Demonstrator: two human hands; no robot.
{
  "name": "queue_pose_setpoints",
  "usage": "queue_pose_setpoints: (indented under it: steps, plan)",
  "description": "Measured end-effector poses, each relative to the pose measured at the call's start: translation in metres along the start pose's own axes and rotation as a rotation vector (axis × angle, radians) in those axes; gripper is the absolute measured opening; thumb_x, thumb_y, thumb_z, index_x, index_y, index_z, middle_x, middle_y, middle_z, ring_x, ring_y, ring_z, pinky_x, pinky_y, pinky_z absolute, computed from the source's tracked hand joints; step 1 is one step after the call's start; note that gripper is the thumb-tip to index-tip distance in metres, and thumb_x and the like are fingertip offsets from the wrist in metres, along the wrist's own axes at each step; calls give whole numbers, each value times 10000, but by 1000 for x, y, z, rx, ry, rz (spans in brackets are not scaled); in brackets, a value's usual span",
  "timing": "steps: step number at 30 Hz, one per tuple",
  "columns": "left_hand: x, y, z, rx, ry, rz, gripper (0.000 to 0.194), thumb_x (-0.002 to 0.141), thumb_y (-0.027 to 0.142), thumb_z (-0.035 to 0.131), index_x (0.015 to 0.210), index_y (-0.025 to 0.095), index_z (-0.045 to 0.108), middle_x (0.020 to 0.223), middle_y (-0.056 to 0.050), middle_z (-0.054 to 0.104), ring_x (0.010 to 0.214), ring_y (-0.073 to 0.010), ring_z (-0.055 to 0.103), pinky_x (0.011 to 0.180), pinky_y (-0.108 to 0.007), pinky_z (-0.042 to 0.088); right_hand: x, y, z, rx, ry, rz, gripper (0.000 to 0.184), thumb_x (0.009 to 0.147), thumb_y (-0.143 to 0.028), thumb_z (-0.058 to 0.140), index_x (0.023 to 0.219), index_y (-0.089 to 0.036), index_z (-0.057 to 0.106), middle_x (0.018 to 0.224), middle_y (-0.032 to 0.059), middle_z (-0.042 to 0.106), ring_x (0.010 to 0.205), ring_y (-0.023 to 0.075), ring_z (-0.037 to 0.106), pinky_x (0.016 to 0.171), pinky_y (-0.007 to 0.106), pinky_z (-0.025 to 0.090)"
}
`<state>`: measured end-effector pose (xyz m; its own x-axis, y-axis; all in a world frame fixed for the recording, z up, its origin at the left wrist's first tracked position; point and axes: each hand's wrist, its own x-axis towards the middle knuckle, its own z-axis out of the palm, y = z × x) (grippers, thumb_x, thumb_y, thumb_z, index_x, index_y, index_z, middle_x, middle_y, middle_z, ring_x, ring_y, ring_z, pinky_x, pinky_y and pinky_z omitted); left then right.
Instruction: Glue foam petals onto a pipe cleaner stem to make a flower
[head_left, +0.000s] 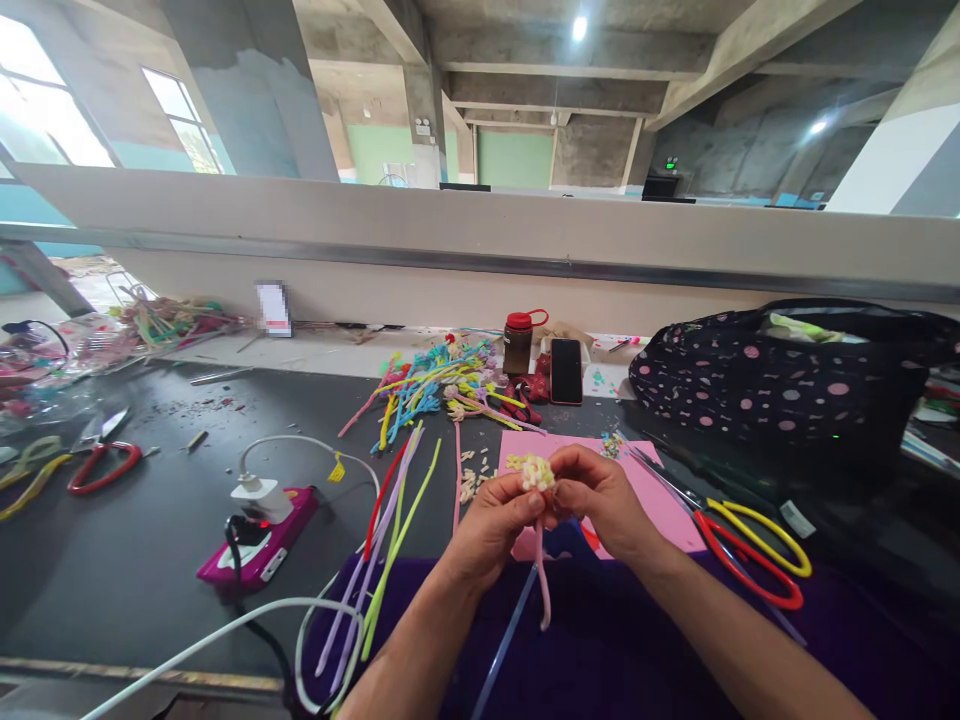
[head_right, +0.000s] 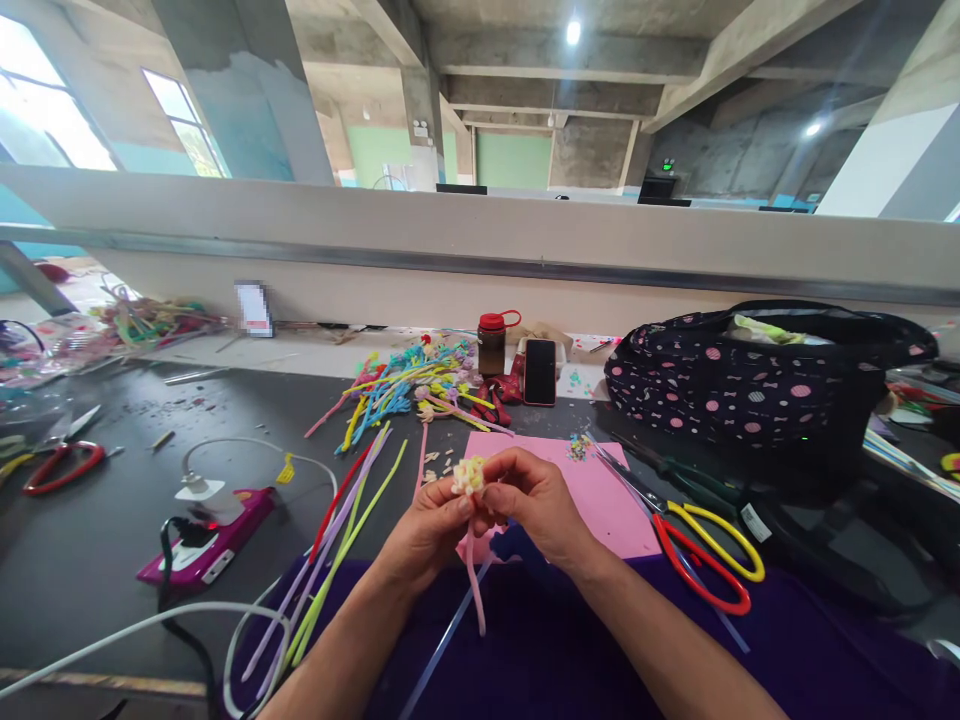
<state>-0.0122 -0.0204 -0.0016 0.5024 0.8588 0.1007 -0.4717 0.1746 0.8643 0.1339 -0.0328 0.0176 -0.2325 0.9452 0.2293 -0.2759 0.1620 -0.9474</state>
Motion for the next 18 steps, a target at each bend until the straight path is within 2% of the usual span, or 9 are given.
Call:
queue_pose_setpoints:
  steps: [6, 11, 13, 18]
  plan:
    - [1, 2, 1, -32, -1, -11, 218, 658, 333, 686, 656, 116, 673, 569, -43, 586, 596, -149, 541, 657, -277, 406, -1, 2, -2, -16, 21, 19, 251, 684, -348, 686, 835, -184, 570, 629, -19, 612, 498, 121, 583, 462, 223, 405]
    - [1, 6, -3, -190, 202, 45, 148, 651, 265, 703, 692, 127, 671, 715, -34, 622, 613, -101, 545, 604, -216, 424, -1, 3, -2, -149, 115, 34, 208, 696, -342, 671, 815, -190, 595, 696, -18, 597, 471, 77, 495, 451, 209, 408]
    - [2, 6, -5, -250, 250, 70, 142, 638, 249, 713, 710, 132, 676, 789, -38, 637, 661, -112, 568, 635, -228, 450, -2, 4, 1, -184, 95, 57, 188, 714, -345, 653, 794, -185, 596, 688, -16, 590, 478, 79, 488, 458, 208, 405]
    - [5, 1, -8, -346, 225, 80, 150, 659, 232, 697, 767, 129, 687, 838, -50, 650, 743, -135, 593, 699, -243, 468, -2, 7, 11, -155, 2, 98, 172, 755, -331, 624, 809, -169, 610, 731, -2, 586, 514, 73, 482, 486, 204, 396]
